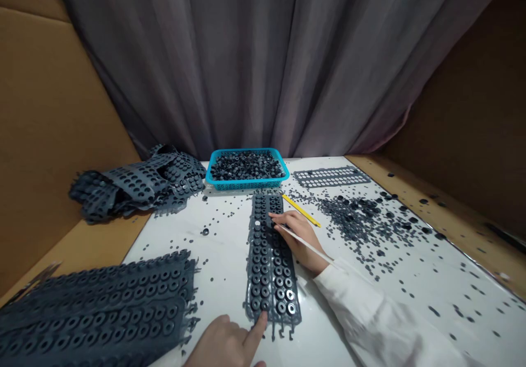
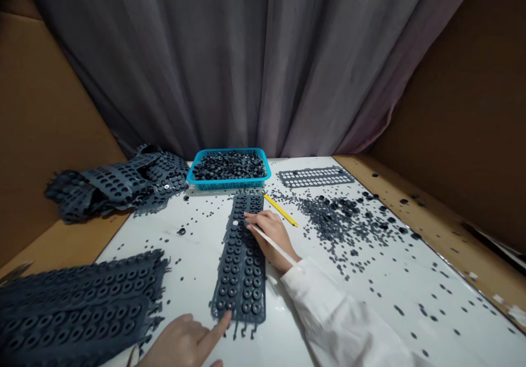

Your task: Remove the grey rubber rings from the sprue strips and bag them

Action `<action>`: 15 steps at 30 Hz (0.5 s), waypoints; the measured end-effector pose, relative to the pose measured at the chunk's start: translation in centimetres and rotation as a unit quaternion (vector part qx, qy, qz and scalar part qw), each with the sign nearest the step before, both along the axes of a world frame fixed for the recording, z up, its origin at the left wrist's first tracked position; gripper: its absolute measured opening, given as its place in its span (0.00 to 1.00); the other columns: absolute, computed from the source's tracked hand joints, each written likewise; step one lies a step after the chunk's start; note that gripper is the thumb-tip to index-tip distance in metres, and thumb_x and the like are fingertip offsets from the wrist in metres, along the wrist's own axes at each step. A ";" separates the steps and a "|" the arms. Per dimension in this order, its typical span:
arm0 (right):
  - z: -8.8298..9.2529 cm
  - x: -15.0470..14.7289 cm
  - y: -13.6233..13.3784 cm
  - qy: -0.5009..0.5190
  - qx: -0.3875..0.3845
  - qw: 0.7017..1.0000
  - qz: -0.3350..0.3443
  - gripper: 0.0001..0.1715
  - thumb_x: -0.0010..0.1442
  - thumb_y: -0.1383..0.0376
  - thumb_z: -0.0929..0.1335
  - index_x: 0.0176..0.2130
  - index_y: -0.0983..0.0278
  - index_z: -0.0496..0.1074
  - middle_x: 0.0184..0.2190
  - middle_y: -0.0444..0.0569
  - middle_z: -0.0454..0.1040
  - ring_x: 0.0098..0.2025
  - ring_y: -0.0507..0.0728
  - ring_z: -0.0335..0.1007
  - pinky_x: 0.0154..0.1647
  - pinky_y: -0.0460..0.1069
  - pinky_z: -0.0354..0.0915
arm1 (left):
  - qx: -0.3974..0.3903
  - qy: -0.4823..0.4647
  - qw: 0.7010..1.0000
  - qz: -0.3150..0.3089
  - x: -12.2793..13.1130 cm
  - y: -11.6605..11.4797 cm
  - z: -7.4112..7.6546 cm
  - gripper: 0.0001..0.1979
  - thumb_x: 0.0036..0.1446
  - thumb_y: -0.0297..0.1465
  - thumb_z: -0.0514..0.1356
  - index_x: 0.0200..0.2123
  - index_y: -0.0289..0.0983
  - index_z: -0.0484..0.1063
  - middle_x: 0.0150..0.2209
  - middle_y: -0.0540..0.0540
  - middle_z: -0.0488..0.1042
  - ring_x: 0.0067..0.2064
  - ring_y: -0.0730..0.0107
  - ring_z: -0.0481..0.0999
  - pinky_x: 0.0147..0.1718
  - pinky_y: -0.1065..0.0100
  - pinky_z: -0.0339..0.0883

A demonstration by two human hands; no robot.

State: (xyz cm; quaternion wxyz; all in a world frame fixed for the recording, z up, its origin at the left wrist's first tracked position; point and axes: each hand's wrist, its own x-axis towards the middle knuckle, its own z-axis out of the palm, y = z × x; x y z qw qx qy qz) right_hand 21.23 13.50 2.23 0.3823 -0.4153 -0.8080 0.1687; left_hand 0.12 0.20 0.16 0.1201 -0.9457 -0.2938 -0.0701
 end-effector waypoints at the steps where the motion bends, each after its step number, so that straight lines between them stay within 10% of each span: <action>1: 0.2 0.0 -0.1 0.017 -0.013 1.000 0.011 0.09 0.63 0.64 0.61 0.40 0.62 0.69 0.45 0.52 0.74 0.46 0.58 0.68 0.46 0.55 0.63 | -0.001 0.004 1.000 0.000 0.0 0.0 0.1 0.25 0.50 0.39 0.58 0.48 0.29 0.62 0.17 0.56 0.71 0.14 0.71 0.67 0.15 0.66 0.52; 6: 0.6 -0.6 -1.2 0.011 -0.084 0.987 0.139 0.06 0.61 0.64 0.64 0.39 0.60 0.69 0.46 0.51 0.74 0.52 0.59 0.63 0.51 0.58 0.61 | 0.000 0.014 1.000 0.004 0.0 0.0 0.0 0.26 0.49 0.41 0.59 0.47 0.30 0.64 0.16 0.56 0.71 0.14 0.71 0.67 0.15 0.66 0.52; 15: 0.0 -0.6 -0.6 -0.044 -0.053 0.985 0.157 0.07 0.61 0.65 0.63 0.39 0.60 0.70 0.44 0.48 0.76 0.49 0.58 0.64 0.49 0.57 0.61 | 0.005 0.003 1.000 0.000 0.0 0.2 -0.4 0.30 0.45 0.42 0.63 0.48 0.30 0.63 0.15 0.57 0.70 0.13 0.72 0.66 0.14 0.66 0.53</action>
